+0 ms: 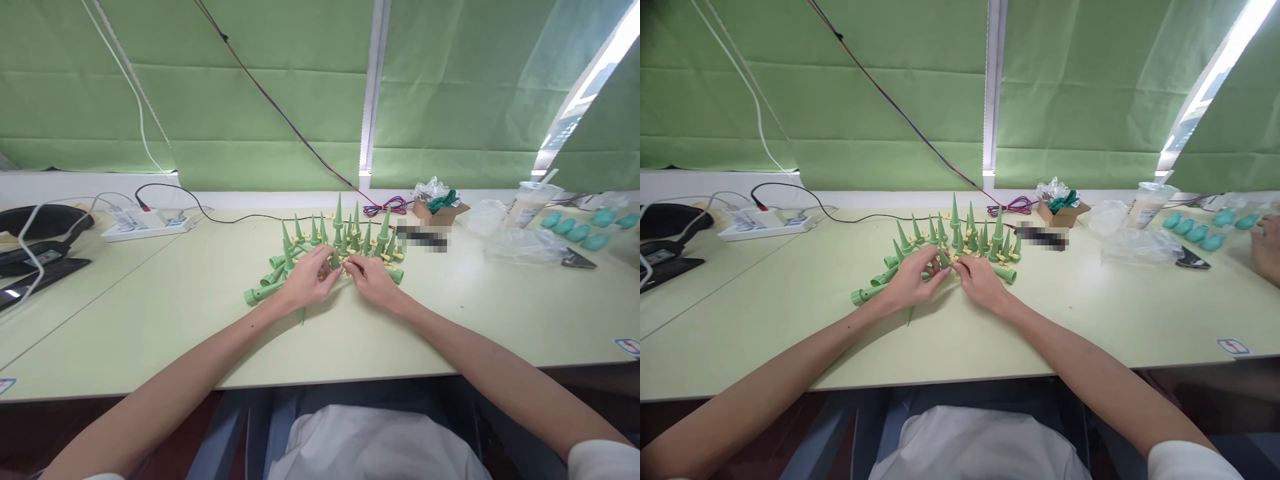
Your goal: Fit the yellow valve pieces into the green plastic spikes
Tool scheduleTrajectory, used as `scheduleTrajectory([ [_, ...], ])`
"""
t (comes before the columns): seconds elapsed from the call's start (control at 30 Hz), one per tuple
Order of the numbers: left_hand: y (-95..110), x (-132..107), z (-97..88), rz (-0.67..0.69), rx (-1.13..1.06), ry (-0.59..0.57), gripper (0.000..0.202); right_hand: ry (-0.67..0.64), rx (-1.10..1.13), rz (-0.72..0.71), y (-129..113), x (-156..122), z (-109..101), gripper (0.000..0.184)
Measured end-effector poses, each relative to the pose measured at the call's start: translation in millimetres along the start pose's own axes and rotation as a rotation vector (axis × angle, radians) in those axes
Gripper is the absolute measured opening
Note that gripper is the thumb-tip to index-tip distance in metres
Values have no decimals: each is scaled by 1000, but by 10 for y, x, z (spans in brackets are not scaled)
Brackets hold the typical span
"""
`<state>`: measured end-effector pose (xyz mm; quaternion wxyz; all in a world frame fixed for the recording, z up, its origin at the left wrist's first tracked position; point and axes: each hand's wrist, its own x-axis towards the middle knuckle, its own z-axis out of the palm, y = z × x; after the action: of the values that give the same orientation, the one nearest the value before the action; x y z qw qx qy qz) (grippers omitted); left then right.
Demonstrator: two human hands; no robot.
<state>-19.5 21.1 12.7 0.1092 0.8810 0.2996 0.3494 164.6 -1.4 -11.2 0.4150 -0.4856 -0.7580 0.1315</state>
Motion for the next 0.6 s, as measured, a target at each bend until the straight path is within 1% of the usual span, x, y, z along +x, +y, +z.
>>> scheduleTrajectory([
  [0.17,3,-27,11,56,-48,-3,27,3,-5,66,-42,8,-34,38],
  [0.37,-9,-20,30,39,-160,6,36,19,-8,92,-62,24,-46,38],
  [0.47,24,9,23,-50,-261,43,31,73,7,107,-76,23,-45,37],
  [0.57,50,37,9,-207,-397,115,18,121,42,98,-98,13,-43,36],
  [0.6,54,44,3,-255,-444,131,17,133,58,91,-105,8,-43,36],
])
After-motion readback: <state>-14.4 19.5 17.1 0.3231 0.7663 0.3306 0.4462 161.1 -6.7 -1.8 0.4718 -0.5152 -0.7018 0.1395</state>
